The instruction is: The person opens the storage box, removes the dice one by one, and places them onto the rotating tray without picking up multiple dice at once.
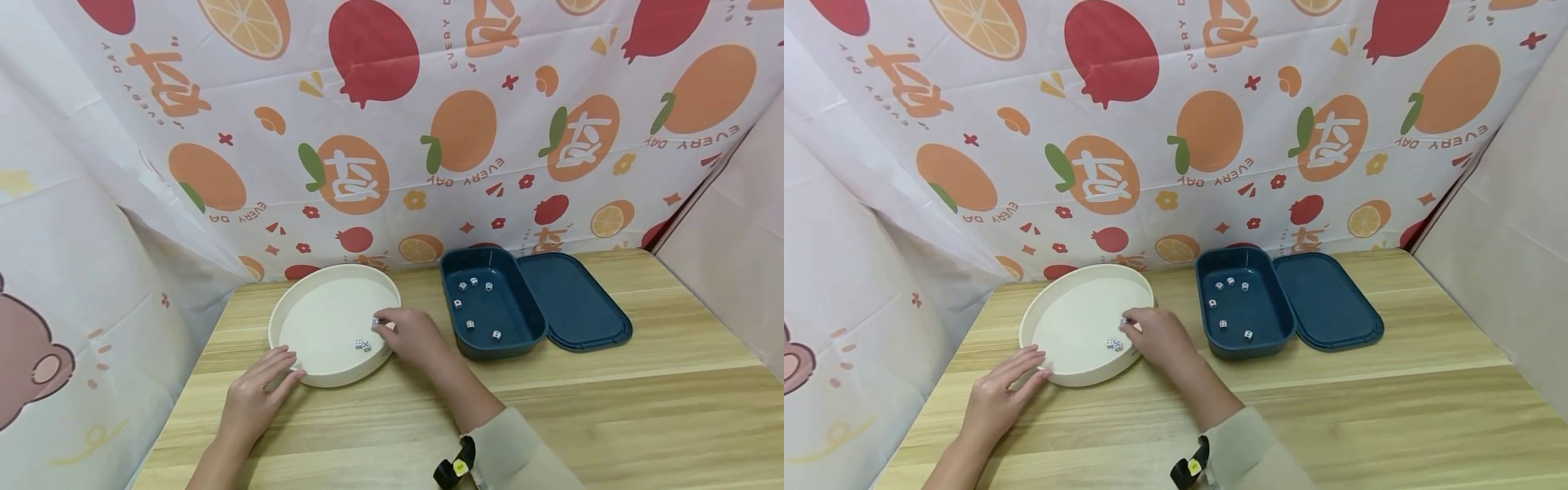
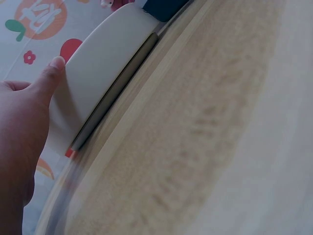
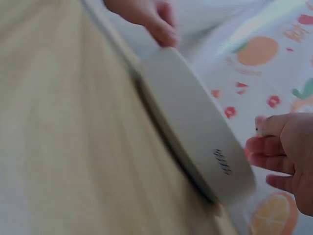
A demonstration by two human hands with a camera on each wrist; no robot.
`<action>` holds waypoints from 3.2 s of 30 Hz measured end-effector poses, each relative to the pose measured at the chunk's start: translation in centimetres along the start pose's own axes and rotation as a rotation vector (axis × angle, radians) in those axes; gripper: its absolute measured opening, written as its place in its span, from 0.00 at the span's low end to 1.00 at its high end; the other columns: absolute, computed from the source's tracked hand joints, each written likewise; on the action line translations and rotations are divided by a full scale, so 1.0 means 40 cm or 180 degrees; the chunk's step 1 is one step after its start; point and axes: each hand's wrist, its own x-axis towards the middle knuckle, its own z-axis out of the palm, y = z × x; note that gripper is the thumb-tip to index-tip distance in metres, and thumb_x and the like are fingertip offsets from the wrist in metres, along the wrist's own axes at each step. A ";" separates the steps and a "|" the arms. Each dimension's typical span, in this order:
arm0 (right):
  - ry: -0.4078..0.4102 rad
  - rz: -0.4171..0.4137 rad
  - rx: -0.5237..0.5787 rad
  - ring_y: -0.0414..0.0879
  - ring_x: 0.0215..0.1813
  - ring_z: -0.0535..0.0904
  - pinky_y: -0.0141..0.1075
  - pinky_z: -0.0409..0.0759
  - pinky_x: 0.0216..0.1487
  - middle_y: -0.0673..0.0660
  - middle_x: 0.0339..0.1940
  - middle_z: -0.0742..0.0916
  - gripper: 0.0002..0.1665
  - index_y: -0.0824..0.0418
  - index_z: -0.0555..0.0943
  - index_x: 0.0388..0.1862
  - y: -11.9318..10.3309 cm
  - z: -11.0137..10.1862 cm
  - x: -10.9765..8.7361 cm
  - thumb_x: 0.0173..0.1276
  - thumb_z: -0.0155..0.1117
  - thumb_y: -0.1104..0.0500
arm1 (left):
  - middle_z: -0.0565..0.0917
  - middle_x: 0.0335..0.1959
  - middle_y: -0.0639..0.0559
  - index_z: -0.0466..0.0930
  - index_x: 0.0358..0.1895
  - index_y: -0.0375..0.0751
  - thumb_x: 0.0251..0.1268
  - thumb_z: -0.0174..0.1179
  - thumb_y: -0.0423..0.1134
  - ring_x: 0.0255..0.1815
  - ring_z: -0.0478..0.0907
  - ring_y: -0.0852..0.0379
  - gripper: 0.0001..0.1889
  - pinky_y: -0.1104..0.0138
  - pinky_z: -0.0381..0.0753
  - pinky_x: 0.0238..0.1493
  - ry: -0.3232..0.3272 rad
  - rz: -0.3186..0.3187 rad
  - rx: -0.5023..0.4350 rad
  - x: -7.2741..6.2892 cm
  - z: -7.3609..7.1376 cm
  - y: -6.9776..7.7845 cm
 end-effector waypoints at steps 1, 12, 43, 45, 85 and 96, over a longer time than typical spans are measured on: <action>-0.0050 -0.0077 -0.0022 0.42 0.50 0.86 0.35 0.85 0.57 0.49 0.46 0.90 0.16 0.55 0.86 0.52 -0.007 0.009 -0.002 0.71 0.64 0.50 | 0.89 0.41 0.44 0.89 0.39 0.37 0.57 0.70 0.50 0.55 0.82 0.58 0.18 0.79 0.70 0.67 -0.0004 -0.0003 0.0002 0.000 0.000 0.001; -0.0260 -0.0612 -0.0240 0.34 0.41 0.83 0.31 0.83 0.57 0.45 0.37 0.90 0.11 0.54 0.88 0.45 -0.033 0.085 -0.013 0.71 0.64 0.51 | 0.89 0.42 0.43 0.89 0.39 0.38 0.38 0.78 0.33 0.56 0.82 0.59 0.18 0.81 0.68 0.68 -0.0188 -0.0160 0.0121 -0.001 -0.006 0.004; -0.0052 -0.0224 -0.0242 0.36 0.31 0.72 0.24 0.71 0.34 0.40 0.24 0.85 0.09 0.51 0.89 0.35 -0.042 0.114 -0.011 0.65 0.65 0.50 | 0.89 0.41 0.43 0.89 0.38 0.38 0.50 0.74 0.42 0.54 0.83 0.57 0.14 0.79 0.70 0.68 -0.0074 -0.0079 0.0072 0.001 -0.002 0.003; -0.0049 -0.0216 -0.0238 0.36 0.31 0.73 0.23 0.71 0.34 0.40 0.26 0.86 0.09 0.51 0.89 0.35 -0.042 0.113 -0.011 0.65 0.65 0.50 | 0.89 0.41 0.43 0.89 0.38 0.38 0.52 0.74 0.43 0.54 0.83 0.56 0.14 0.79 0.70 0.68 -0.0045 -0.0062 0.0065 0.003 -0.001 0.004; -0.0114 -0.0287 -0.0212 0.39 0.40 0.82 0.29 0.81 0.48 0.45 0.36 0.90 0.11 0.54 0.89 0.41 -0.038 0.097 -0.009 0.67 0.65 0.52 | 0.89 0.40 0.45 0.88 0.39 0.36 0.43 0.76 0.34 0.55 0.83 0.59 0.15 0.81 0.69 0.67 -0.0184 -0.0160 0.0126 0.001 -0.002 0.003; -0.0076 0.0383 0.0174 0.46 0.52 0.85 0.37 0.85 0.55 0.51 0.51 0.88 0.18 0.55 0.86 0.52 -0.015 -0.013 0.006 0.70 0.64 0.48 | 0.89 0.41 0.45 0.89 0.39 0.37 0.41 0.78 0.33 0.53 0.84 0.52 0.17 0.81 0.68 0.68 -0.0267 -0.0249 0.0179 0.000 -0.005 0.005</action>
